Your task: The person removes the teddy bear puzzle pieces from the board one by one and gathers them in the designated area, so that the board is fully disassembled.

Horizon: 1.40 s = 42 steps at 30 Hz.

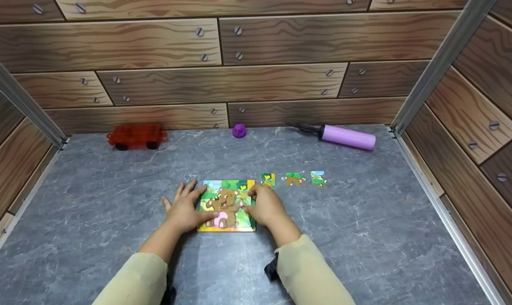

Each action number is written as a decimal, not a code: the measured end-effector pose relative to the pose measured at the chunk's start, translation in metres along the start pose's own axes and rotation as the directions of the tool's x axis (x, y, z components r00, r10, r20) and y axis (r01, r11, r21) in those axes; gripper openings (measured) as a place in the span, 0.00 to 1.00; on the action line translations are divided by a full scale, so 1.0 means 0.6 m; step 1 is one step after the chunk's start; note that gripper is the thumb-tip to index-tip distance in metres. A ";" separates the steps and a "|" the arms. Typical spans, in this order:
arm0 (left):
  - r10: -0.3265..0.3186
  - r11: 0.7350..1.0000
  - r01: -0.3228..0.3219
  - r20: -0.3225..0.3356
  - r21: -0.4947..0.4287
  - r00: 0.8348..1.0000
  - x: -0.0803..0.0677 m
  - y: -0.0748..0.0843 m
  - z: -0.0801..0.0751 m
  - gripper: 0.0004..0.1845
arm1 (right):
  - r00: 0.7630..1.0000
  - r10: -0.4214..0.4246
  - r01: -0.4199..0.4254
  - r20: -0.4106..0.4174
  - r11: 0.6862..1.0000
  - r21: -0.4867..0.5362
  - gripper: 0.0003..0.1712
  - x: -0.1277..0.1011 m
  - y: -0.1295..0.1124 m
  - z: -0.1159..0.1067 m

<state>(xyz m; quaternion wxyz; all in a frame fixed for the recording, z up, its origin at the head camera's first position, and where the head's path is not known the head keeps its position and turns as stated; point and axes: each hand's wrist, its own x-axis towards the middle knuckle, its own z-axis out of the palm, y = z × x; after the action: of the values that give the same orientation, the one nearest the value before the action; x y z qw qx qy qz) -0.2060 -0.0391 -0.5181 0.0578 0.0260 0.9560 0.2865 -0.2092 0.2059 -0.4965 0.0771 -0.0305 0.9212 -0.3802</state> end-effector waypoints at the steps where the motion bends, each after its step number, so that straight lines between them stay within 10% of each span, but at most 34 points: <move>1: -0.001 1.000 0.001 0.002 -0.002 1.000 -0.001 0.000 0.000 0.51 | 1.000 -0.006 0.006 -0.007 1.000 0.001 0.18 -0.001 0.000 0.001; 24: 0.008 1.000 -0.008 -0.001 0.004 1.000 -0.003 0.006 -0.001 0.50 | 1.000 -0.005 0.008 -0.012 0.973 0.231 0.26 -0.005 0.017 -0.007; 42: -0.052 0.997 0.056 -0.064 0.054 0.997 0.005 0.009 0.015 0.46 | 1.000 -0.015 0.015 -0.001 0.976 0.216 0.25 -0.001 0.018 -0.001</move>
<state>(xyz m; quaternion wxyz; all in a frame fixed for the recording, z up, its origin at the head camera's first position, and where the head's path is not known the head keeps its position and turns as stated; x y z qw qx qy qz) -0.2076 -0.0291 -0.5229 0.0349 -0.0072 0.9653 0.2588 -0.2087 0.2141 -0.5033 0.0773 -0.0289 0.8741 -0.4786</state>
